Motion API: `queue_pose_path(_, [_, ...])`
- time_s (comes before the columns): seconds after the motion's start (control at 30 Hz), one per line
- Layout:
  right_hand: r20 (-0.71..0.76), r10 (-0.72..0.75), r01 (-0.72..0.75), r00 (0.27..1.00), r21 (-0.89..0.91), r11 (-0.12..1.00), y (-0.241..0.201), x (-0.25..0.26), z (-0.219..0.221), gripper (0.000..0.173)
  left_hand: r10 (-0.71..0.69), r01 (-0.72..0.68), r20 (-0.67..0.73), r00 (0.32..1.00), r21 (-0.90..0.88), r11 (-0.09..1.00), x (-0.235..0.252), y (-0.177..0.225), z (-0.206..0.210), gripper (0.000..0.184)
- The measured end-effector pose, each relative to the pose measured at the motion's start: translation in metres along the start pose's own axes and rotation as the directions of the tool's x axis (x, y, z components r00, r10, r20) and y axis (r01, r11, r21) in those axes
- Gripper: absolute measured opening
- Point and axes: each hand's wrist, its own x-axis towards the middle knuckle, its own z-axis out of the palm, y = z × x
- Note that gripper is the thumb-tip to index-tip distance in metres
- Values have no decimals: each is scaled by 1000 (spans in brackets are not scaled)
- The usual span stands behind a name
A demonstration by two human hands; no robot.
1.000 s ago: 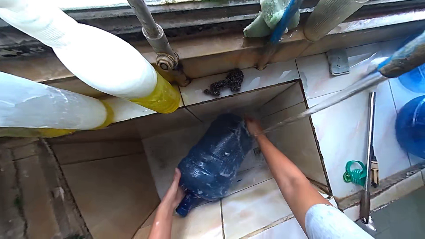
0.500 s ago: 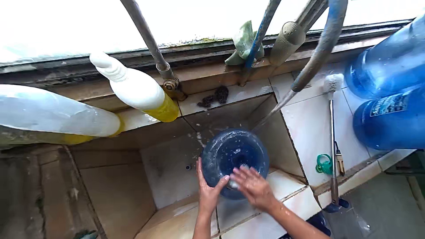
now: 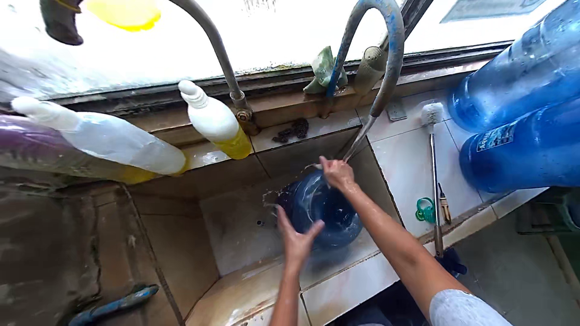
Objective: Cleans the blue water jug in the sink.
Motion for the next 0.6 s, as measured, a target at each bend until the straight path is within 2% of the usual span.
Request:
queue_pose_path(0.03, [-49,0,-1,999,-27,1000,4,2,2,68,5,-5,-1,1000,1,1000,-11,-8,13,143])
queue_pose_path(0.07, [-103,-81,76,991,-45,996,0,-3,10,63,26,-26,26,999,23,999,-8,-10,19,143])
queue_pose_path(0.13, [-139,-316,310,938,-66,948,-13,-19,30,55,82,-98,160,984,98,990,21,4,13,130])
queue_pose_path(0.17, [-116,-383,379,916,-59,924,-16,-23,36,55,95,-125,199,975,142,982,39,13,4,117])
queue_pose_path(0.2, [-80,-361,358,929,-50,933,-16,-23,33,57,95,-124,171,981,173,977,50,20,-2,107])
queue_pose_path(0.23, [-49,-257,255,965,-41,966,-12,-18,22,59,75,-93,99,992,189,978,50,22,-4,106])
queue_pose_path(0.3, [-37,-37,36,999,-9,999,3,-1,-3,66,60,-56,-24,998,147,987,26,14,7,123])
queue_pose_path(0.33, [-72,-4,3,997,-22,1000,8,5,-6,66,65,-59,-41,997,131,990,16,10,14,128])
queue_pose_path(0.37, [-114,-38,33,993,-44,998,6,7,-4,63,78,-75,-20,997,139,987,17,9,20,128])
queue_pose_path(0.4, [-157,-131,120,979,-77,990,0,5,3,57,97,-104,44,994,170,980,26,15,24,127])
queue_pose_path(0.47, [-131,-299,287,945,-104,952,-15,0,15,59,124,-172,203,971,245,954,63,35,25,119])
queue_pose_path(0.5, [-72,-281,274,957,-92,957,-16,0,13,64,124,-181,227,966,252,951,77,41,24,113])
queue_pose_path(0.53, [-33,-202,200,979,-70,977,-8,4,5,67,116,-162,195,974,239,957,81,43,26,112])
queue_pose_path(0.6, [-37,-4,3,999,-23,1000,14,20,-21,74,70,-81,67,995,179,980,65,34,34,124])
